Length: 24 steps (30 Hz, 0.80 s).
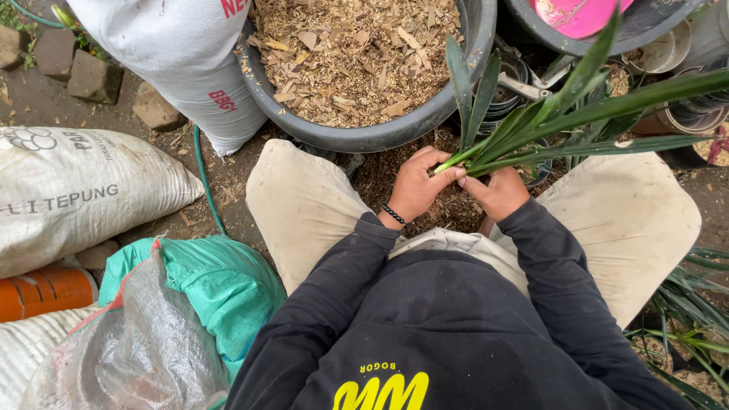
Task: The person sits on the ground and handles several long-leafed plants, separating them into smaller bunches and cleaning the roots by hand. The person places the prepared plants into a large tub filled with wood chips.
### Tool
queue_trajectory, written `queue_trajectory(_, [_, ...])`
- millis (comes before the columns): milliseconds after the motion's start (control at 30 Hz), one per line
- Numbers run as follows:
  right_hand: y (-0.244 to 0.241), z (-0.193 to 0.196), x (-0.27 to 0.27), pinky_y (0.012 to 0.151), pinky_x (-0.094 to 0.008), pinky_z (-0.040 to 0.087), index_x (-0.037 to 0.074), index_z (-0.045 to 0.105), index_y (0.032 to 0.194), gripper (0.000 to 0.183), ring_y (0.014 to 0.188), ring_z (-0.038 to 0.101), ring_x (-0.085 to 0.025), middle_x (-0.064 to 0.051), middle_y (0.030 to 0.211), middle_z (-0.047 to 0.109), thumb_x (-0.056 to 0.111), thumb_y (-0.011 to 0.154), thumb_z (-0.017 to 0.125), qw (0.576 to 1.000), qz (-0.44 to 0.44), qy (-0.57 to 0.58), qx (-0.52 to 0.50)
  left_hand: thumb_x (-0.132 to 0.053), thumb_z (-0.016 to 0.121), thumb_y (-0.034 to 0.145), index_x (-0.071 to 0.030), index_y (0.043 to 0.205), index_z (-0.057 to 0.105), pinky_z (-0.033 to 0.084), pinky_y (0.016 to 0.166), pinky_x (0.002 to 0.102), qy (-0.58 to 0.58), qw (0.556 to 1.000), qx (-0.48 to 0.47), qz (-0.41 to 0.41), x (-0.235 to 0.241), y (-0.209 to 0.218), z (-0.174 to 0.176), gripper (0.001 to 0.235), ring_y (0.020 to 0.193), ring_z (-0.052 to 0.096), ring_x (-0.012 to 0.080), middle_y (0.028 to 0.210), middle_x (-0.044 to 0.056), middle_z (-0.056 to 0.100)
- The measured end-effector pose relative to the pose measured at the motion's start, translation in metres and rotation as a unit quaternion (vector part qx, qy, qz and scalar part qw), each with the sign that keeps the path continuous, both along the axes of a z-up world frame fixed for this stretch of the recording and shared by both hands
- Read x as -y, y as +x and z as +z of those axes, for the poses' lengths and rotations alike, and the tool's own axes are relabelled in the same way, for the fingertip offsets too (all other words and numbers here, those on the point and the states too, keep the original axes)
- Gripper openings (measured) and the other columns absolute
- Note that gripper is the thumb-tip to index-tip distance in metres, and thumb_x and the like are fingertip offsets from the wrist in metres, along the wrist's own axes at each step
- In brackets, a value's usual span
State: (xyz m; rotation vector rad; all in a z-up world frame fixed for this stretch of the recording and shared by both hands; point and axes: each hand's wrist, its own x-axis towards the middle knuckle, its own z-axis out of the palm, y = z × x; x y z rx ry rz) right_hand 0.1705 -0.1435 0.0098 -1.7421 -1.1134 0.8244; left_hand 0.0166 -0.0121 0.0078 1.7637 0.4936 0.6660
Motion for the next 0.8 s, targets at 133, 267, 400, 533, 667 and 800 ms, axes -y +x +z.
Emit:
queue_trajectory(133, [0.005, -0.005, 0.002, 0.090, -0.036, 0.051, 0.001, 0.064, 0.128, 0.039, 0.099, 0.066, -0.021, -0.010, 0.108, 0.071, 0.013, 0.092, 0.073, 0.999, -0.037, 0.005, 0.017, -0.022, 0.073, 0.095, -0.005, 0.094, 0.073, 0.045, 0.064, 0.029, -0.035, 0.999, 0.012, 0.025, -0.005, -0.001, -0.002, 0.017, 0.073, 0.057, 0.0114, 0.084, 0.000, 0.059])
queue_trajectory(267, [0.015, -0.006, 0.006, 0.094, -0.036, 0.051, 0.000, 0.064, 0.130, 0.040, 0.103, 0.065, -0.020, -0.009, 0.112, 0.069, 0.011, 0.093, 0.073, 0.996, -0.082, 0.028, -0.021, -0.023, 0.070, 0.099, -0.006, 0.097, 0.071, 0.040, 0.059, 0.024, -0.150, 0.986, 0.034, 0.064, -0.019, -0.006, -0.005, 0.017, 0.067, 0.048, 0.0061, 0.079, -0.005, 0.056])
queue_trajectory(400, [0.020, -0.006, 0.010, 0.083, -0.034, 0.052, 0.003, 0.066, 0.130, 0.039, 0.089, 0.062, -0.017, -0.004, 0.099, 0.066, 0.012, 0.092, 0.071, 0.974, -0.135, -0.008, -0.180, -0.025, 0.067, 0.104, -0.007, 0.099, 0.067, 0.039, 0.062, 0.021, -0.186, 0.979, 0.064, 0.047, -0.025, -0.008, -0.005, 0.019, 0.070, 0.044, 0.0021, 0.080, -0.008, 0.054])
queue_trajectory(533, [0.018, -0.005, 0.011, 0.086, -0.032, 0.051, -0.001, 0.065, 0.124, 0.033, 0.092, 0.062, -0.014, -0.002, 0.101, 0.067, 0.009, 0.093, 0.073, 0.982, -0.109, -0.008, -0.156, -0.023, 0.066, 0.103, -0.006, 0.100, 0.064, 0.045, 0.065, 0.027, -0.122, 0.992, 0.021, -0.023, -0.010, -0.002, -0.002, 0.017, 0.072, 0.052, 0.0086, 0.083, -0.002, 0.056])
queue_trajectory(667, [0.011, 0.000, 0.014, 0.095, -0.032, 0.051, -0.001, 0.061, 0.128, 0.038, 0.103, 0.064, -0.014, -0.004, 0.110, 0.069, 0.008, 0.093, 0.074, 0.979, -0.071, 0.040, -0.186, -0.020, 0.064, 0.101, -0.004, 0.103, 0.064, 0.049, 0.072, 0.034, 0.024, 0.998, -0.025, -0.055, 0.006, 0.003, 0.001, 0.016, 0.082, 0.060, 0.0179, 0.092, 0.006, 0.060])
queue_trajectory(800, [0.009, 0.006, 0.019, 0.099, -0.033, 0.052, 0.000, 0.058, 0.135, 0.047, 0.108, 0.067, -0.015, -0.007, 0.115, 0.071, 0.010, 0.091, 0.074, 0.969, -0.083, 0.020, -0.231, -0.021, 0.063, 0.103, -0.004, 0.104, 0.062, 0.050, 0.075, 0.035, 0.012, 0.997, -0.031, -0.076, 0.011, 0.011, -0.005, 0.017, 0.084, 0.061, 0.0178, 0.094, 0.007, 0.060])
